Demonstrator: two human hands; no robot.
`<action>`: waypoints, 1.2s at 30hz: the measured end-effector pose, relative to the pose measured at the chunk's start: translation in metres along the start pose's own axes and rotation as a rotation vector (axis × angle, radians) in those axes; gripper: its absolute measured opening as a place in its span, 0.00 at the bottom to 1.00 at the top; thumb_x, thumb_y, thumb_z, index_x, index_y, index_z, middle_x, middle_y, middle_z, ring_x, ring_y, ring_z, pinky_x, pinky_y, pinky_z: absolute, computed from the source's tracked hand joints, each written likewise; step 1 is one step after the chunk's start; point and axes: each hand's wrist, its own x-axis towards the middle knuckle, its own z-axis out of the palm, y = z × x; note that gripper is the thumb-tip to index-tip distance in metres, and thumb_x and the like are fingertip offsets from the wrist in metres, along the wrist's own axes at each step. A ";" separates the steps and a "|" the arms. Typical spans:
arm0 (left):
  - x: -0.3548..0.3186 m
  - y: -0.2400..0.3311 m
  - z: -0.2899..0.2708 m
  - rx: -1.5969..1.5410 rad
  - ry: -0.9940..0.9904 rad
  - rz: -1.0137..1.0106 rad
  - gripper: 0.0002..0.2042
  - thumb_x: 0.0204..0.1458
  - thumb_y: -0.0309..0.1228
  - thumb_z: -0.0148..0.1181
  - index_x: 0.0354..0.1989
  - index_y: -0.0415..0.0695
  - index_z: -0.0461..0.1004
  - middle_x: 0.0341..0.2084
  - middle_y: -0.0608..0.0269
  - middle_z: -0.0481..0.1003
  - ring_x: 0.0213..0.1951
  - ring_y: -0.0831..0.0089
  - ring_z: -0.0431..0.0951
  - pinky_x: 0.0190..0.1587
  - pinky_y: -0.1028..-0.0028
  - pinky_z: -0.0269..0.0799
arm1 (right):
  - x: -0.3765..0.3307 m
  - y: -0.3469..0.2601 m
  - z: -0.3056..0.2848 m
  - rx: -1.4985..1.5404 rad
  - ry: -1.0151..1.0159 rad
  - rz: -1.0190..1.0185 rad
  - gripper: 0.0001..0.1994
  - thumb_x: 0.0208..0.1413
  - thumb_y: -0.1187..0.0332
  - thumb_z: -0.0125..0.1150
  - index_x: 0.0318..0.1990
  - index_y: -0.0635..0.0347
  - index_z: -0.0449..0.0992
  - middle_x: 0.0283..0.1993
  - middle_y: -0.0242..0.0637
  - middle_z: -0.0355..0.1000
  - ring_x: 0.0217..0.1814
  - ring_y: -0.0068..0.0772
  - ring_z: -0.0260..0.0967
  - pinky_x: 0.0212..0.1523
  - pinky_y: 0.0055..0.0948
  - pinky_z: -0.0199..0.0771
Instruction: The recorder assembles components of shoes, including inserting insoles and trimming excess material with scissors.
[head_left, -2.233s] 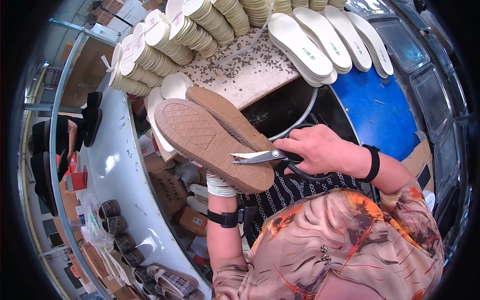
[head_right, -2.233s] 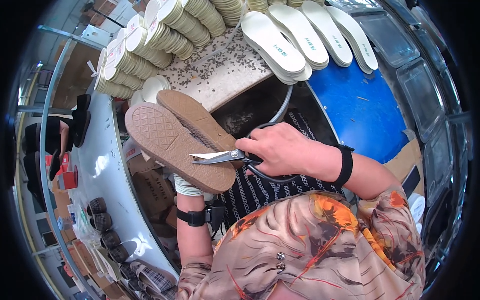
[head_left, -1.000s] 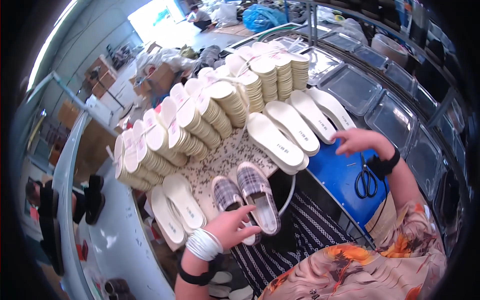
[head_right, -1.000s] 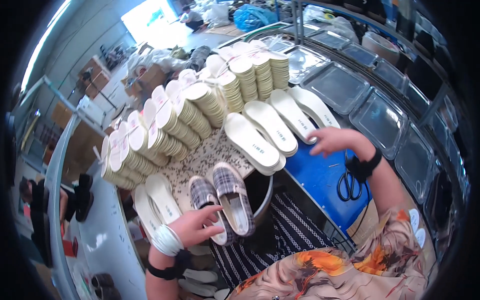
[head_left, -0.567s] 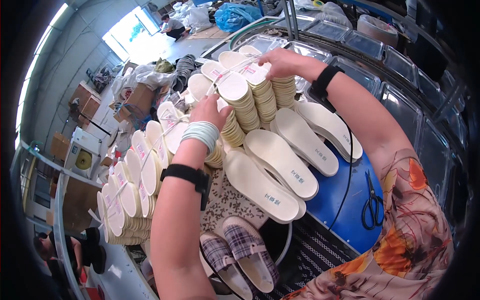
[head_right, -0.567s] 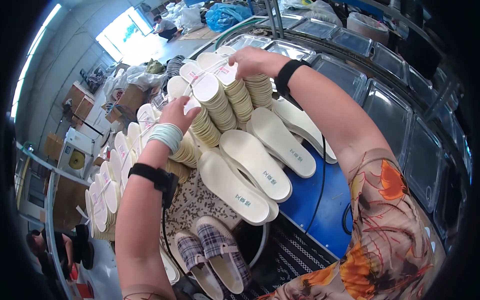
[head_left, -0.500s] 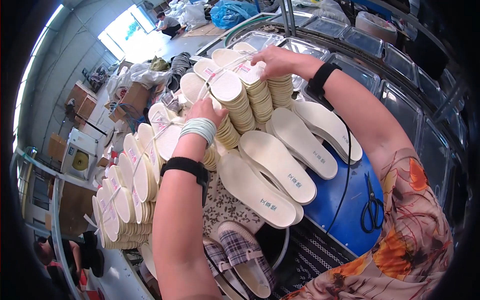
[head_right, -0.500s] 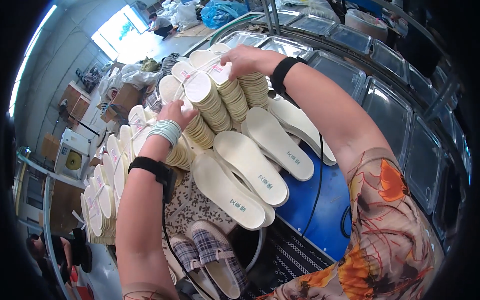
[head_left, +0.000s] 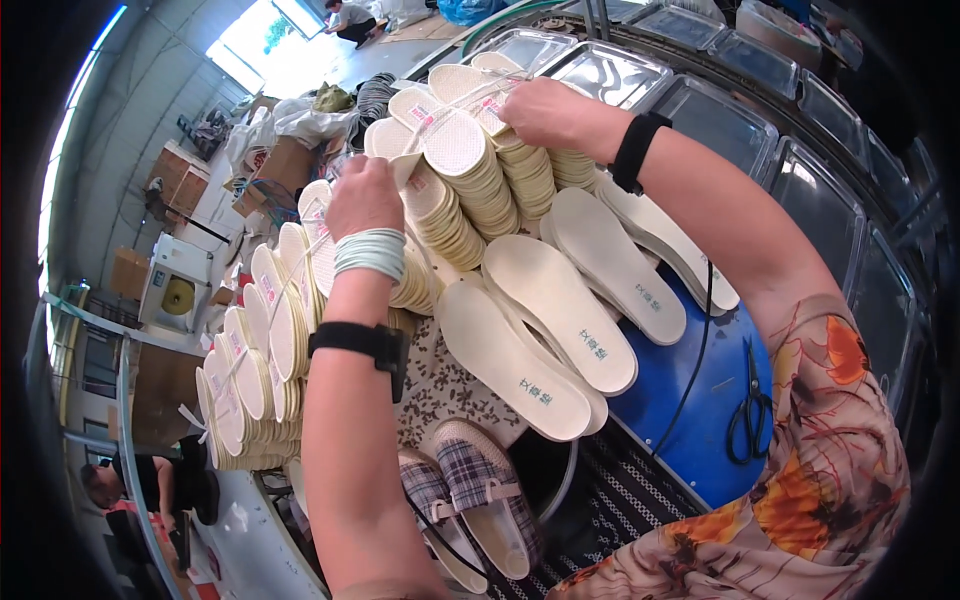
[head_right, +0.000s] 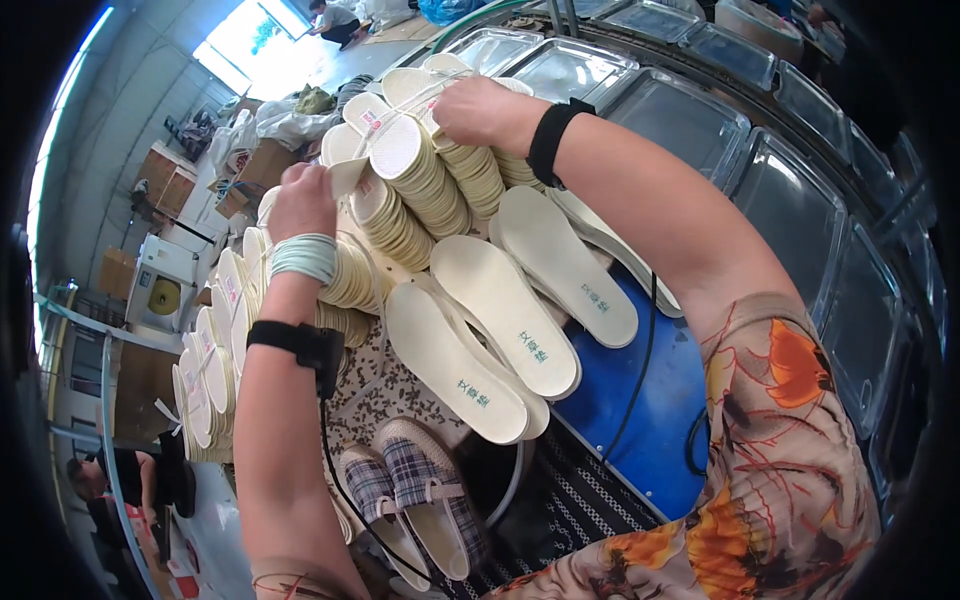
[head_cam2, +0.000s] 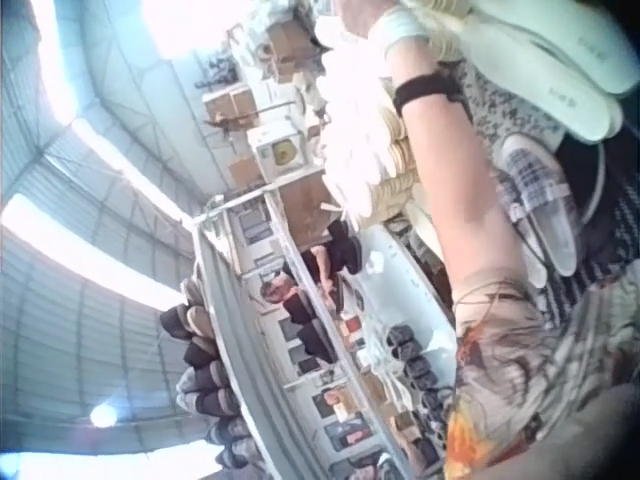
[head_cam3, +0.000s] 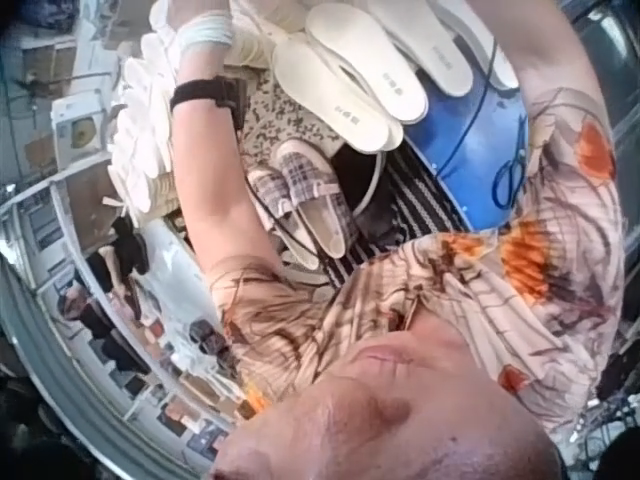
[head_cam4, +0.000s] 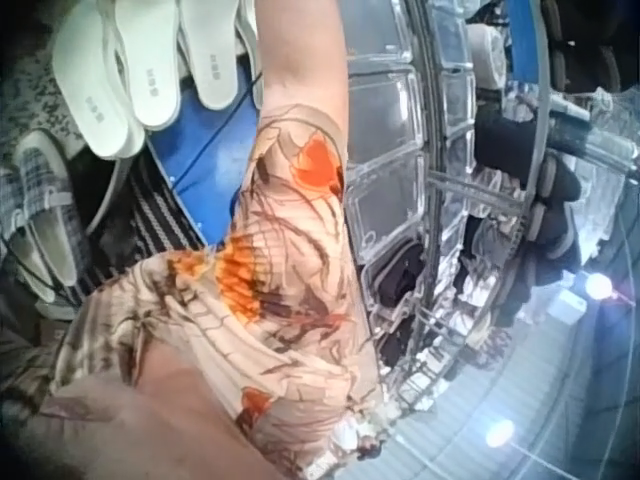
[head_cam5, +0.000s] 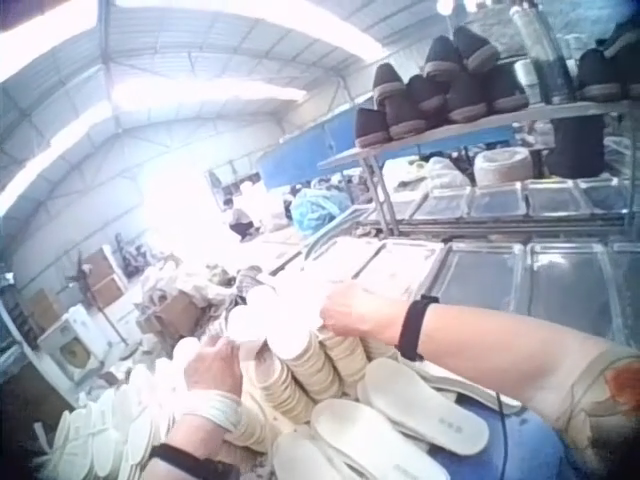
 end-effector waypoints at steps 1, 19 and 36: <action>-0.004 -0.004 -0.017 -0.016 0.157 0.048 0.07 0.48 0.30 0.50 0.30 0.43 0.73 0.40 0.57 0.72 0.39 0.57 0.74 0.39 0.62 0.70 | -0.003 0.001 -0.003 -0.005 0.005 0.004 0.06 0.42 0.74 0.49 0.26 0.62 0.74 0.27 0.43 0.72 0.35 0.41 0.71 0.35 0.35 0.72; -0.025 0.006 0.006 0.001 -0.107 -0.026 0.13 0.38 0.35 0.62 0.31 0.41 0.73 0.41 0.57 0.71 0.45 0.61 0.70 0.49 0.66 0.63 | -0.185 -0.038 -0.159 0.677 0.530 0.415 0.10 0.54 0.71 0.51 0.42 0.63 0.72 0.29 0.33 0.72 0.27 0.22 0.66 0.29 0.20 0.65; -0.389 -0.035 -0.322 -0.901 0.269 -0.880 0.07 0.57 0.30 0.44 0.37 0.38 0.62 0.22 0.59 0.72 0.13 0.81 0.68 0.12 0.86 0.59 | -0.278 -0.163 -0.158 1.810 0.258 0.715 0.21 0.53 0.74 0.46 0.56 0.65 0.61 0.37 0.35 0.70 0.22 0.09 0.62 0.17 0.08 0.61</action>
